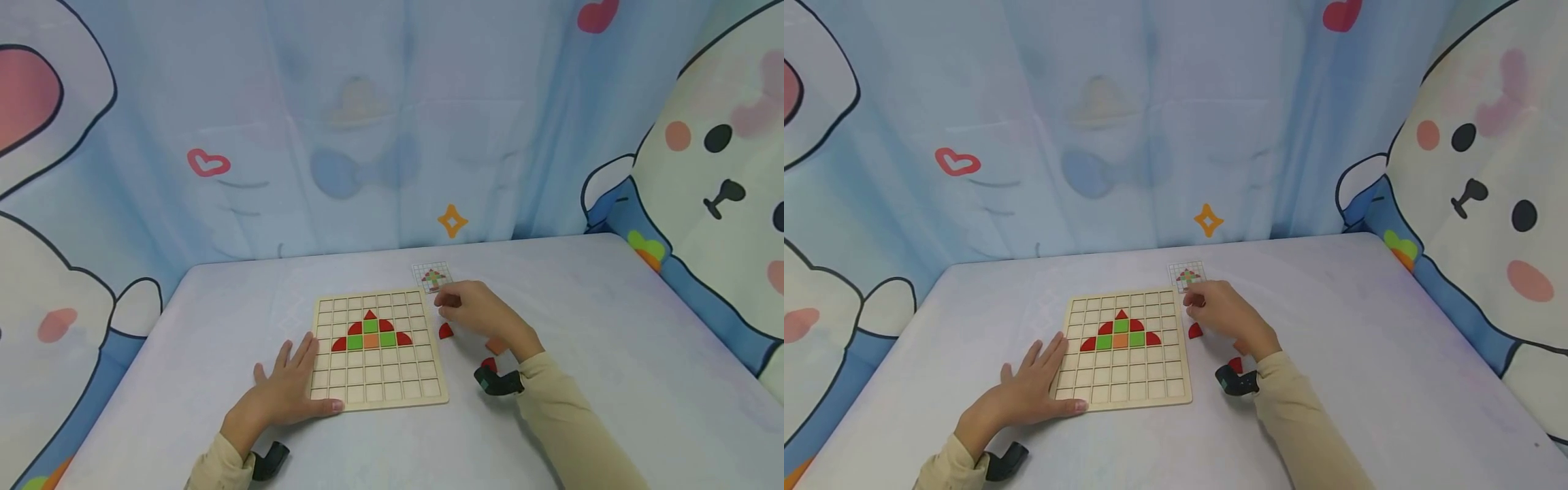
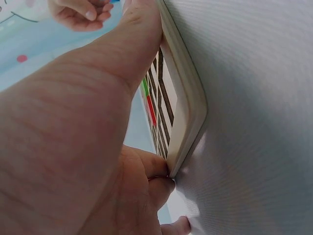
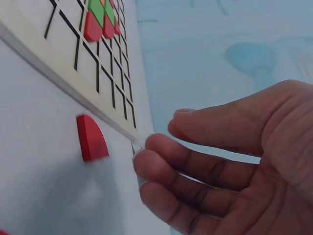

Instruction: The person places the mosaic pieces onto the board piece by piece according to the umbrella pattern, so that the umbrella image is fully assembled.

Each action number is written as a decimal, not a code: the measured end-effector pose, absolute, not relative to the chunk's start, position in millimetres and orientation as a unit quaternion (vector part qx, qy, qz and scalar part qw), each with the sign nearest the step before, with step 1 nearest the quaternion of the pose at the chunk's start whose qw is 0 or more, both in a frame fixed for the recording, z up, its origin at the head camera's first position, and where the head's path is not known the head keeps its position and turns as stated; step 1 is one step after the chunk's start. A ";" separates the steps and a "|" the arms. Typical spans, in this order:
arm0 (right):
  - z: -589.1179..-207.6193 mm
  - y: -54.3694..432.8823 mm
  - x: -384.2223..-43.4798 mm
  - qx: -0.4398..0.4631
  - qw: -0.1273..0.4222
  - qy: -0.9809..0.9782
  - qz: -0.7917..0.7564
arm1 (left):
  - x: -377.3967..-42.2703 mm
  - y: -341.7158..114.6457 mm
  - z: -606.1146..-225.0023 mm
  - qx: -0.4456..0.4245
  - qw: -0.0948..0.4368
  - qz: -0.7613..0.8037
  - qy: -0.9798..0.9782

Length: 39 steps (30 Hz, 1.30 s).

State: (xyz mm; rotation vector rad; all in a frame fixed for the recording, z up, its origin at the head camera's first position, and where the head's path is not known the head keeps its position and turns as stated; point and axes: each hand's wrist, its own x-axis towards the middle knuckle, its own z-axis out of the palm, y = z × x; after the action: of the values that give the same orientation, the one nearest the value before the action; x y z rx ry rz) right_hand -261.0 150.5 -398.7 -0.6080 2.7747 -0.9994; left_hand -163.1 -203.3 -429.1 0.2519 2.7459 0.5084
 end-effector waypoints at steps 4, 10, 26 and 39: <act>-396.7 163.0 -261.8 -0.200 0.067 0.924 -0.318 | -162.6 -203.4 -428.8 0.089 0.167 0.175 0.966; -397.6 182.2 -262.6 -0.173 0.074 0.936 -0.299 | -162.3 -204.4 -429.4 0.086 0.168 0.174 0.967; -396.0 213.8 -258.8 -0.085 0.206 0.953 -0.206 | -163.2 -204.5 -430.2 0.087 0.169 0.167 0.967; -398.0 217.0 -259.3 -0.105 0.189 0.948 -0.233 | -163.9 -203.1 -430.7 0.090 0.167 0.170 0.967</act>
State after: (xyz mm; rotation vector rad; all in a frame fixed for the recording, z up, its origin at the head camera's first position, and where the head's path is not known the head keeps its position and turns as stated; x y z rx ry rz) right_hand -259.3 217.0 -398.0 -0.2940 2.6666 -0.6548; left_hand -163.9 -203.1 -430.7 0.2549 2.7532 0.4828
